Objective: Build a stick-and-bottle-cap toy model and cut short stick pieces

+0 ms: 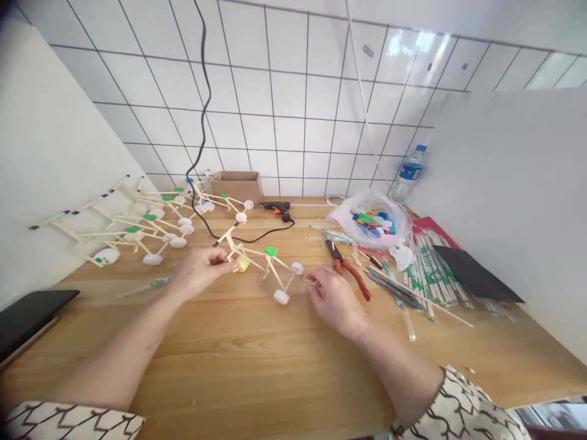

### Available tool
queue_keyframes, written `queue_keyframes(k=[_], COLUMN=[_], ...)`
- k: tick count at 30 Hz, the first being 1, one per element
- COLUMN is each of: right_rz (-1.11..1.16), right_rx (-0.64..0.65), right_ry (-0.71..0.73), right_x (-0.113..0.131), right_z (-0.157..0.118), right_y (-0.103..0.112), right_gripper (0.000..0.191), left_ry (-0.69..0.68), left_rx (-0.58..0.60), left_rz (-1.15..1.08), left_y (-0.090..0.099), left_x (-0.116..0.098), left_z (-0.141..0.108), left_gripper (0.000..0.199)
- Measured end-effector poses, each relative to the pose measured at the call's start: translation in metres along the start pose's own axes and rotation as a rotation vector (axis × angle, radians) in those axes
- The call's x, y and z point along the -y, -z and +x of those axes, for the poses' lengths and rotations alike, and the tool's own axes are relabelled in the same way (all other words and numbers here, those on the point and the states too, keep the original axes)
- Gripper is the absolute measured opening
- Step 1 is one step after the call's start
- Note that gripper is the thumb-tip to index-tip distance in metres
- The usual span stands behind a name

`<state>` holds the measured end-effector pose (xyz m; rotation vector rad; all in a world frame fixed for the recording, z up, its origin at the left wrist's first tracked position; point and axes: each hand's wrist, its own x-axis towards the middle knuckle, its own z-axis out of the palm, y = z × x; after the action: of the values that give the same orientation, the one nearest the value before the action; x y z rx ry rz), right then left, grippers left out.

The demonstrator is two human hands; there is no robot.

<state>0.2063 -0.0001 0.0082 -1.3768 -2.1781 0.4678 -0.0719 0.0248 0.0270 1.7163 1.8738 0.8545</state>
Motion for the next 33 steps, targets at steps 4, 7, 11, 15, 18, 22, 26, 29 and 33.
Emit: queue_keyframes(k=[4,7,11,15,18,22,26,29,33], right_rz=[0.025,0.054,0.085,0.112,0.104,0.106,0.292,0.524,0.878], right_rx=[0.022,0.026,0.025,0.007,-0.006,-0.013,-0.029,-0.084,-0.101], right_ry=[-0.034,-0.040,-0.044,-0.042,-0.038,-0.090,-0.217,-0.304,-0.435], right_x=[0.001,0.001,0.000,0.000,0.001,0.002,0.003,0.004,0.003], right_z=[0.001,0.002,0.003,0.003,0.003,0.004,0.006,0.007,0.007], right_y=[-0.001,-0.002,-0.003,-0.004,-0.004,-0.004,-0.003,0.000,0.001], right_gripper=[0.021,0.020,0.019,0.018,0.017,0.015,0.011,0.010,0.015], left_ry=[0.057,0.032,-0.003,-0.019,-0.033,-0.056,-0.051,-0.039,0.004], left_rx=[0.016,0.084,0.119,0.124,0.129,0.137,0.127,0.114,0.109], left_rz=[-0.015,-0.108,-0.152,-0.145,-0.150,-0.155,-0.195,-0.290,-0.453], left_y=[0.000,-0.005,-0.009,-0.009,-0.009,-0.010,-0.011,-0.012,-0.012], left_x=[-0.004,-0.004,-0.003,-0.004,-0.004,-0.004,-0.003,0.000,-0.002], left_z=[-0.001,-0.001,-0.003,-0.004,-0.004,-0.003,-0.003,-0.001,-0.001], left_gripper=[0.023,0.024,0.024,0.023,0.021,0.019,0.018,0.019,0.018])
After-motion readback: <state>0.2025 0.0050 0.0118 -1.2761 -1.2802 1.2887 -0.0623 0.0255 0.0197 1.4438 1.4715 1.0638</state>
